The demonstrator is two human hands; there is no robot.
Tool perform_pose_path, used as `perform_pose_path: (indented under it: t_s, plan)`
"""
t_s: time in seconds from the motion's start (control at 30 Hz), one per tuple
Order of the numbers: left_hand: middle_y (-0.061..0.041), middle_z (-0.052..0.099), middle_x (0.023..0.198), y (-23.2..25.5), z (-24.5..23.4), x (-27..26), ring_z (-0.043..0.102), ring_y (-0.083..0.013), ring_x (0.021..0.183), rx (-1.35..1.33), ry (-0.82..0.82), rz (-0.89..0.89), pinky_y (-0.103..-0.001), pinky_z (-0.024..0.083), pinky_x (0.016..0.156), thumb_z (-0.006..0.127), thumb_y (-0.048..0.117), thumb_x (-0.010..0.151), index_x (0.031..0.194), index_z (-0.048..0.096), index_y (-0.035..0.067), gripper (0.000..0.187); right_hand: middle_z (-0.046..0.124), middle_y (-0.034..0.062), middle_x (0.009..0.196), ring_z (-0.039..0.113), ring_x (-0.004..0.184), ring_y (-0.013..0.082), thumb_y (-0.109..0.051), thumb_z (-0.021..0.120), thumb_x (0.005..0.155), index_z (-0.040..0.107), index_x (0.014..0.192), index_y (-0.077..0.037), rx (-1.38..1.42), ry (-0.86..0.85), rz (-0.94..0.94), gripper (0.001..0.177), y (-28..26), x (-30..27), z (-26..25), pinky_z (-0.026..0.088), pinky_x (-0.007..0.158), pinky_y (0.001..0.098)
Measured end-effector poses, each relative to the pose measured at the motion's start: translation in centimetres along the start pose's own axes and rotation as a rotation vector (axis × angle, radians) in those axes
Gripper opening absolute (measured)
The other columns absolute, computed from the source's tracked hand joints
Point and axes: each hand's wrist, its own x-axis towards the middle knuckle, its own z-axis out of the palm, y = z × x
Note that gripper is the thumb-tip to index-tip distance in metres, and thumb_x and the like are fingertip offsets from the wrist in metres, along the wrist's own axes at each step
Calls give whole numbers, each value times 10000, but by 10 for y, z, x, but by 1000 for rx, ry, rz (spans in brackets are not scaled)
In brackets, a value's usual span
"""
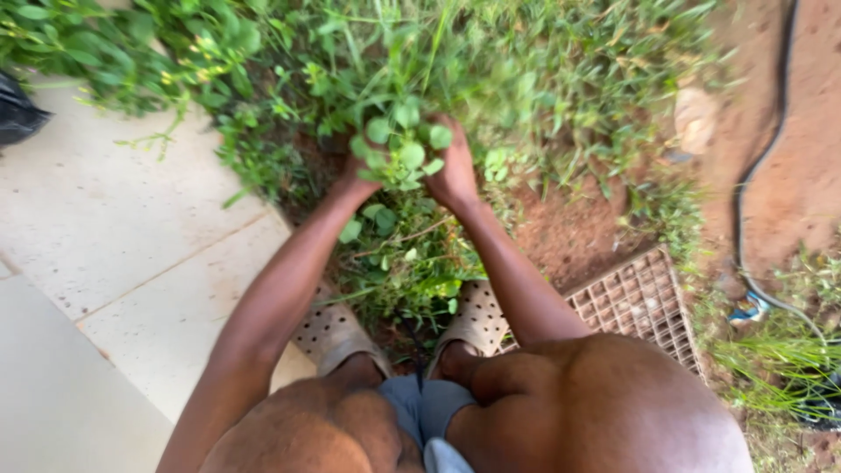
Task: Removing weeds and grass from the garden soil by hand.
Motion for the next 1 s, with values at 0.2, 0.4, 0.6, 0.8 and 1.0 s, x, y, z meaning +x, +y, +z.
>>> perform_pose_path:
  t_s: [0.2, 0.4, 0.6, 0.8, 1.0]
  plan:
    - [-190, 725, 1087, -31, 19, -12, 699, -362, 1014, -33, -70, -21, -500, 559, 870, 661, 117, 949, 1134, 696, 33, 205, 686, 152, 1008, 637, 917, 241, 21, 641, 929, 687, 1091, -3, 614, 22, 321, 169, 80, -28, 68, 530, 785, 382]
    - [-222, 710, 866, -24, 23, -20, 693, -427, 830, 38, -190, -93, -542, 559, 726, 699, 102, 871, 856, 703, 15, 88, 717, 129, 839, 672, 749, 222, 10, 695, 873, 702, 949, 0, 129, 123, 111, 76, 23, -44, 24, 541, 677, 406]
    - [-226, 688, 790, -15, 26, -27, 676, -419, 720, 67, 33, 54, -539, 536, 628, 714, 80, 755, 863, 703, -24, 150, 691, 109, 705, 640, 607, 213, 47, 629, 875, 676, 873, 0, 187, 132, 207, 67, 45, -68, 35, 505, 564, 378]
    - [-226, 699, 770, 2, 16, -35, 710, -395, 703, -190, -188, -328, -518, 556, 647, 669, 97, 893, 848, 716, -2, 118, 687, 113, 730, 636, 616, 205, 43, 639, 838, 671, 881, 9, 101, 117, 189, 63, 52, -86, 41, 508, 559, 367]
    - [-250, 696, 792, 0, 24, -41, 693, -445, 738, -121, -66, -164, -537, 546, 661, 701, 77, 849, 840, 734, 3, 81, 662, 122, 688, 637, 583, 241, -34, 714, 830, 653, 817, 3, -15, 92, 226, 73, 53, -92, 40, 511, 549, 389]
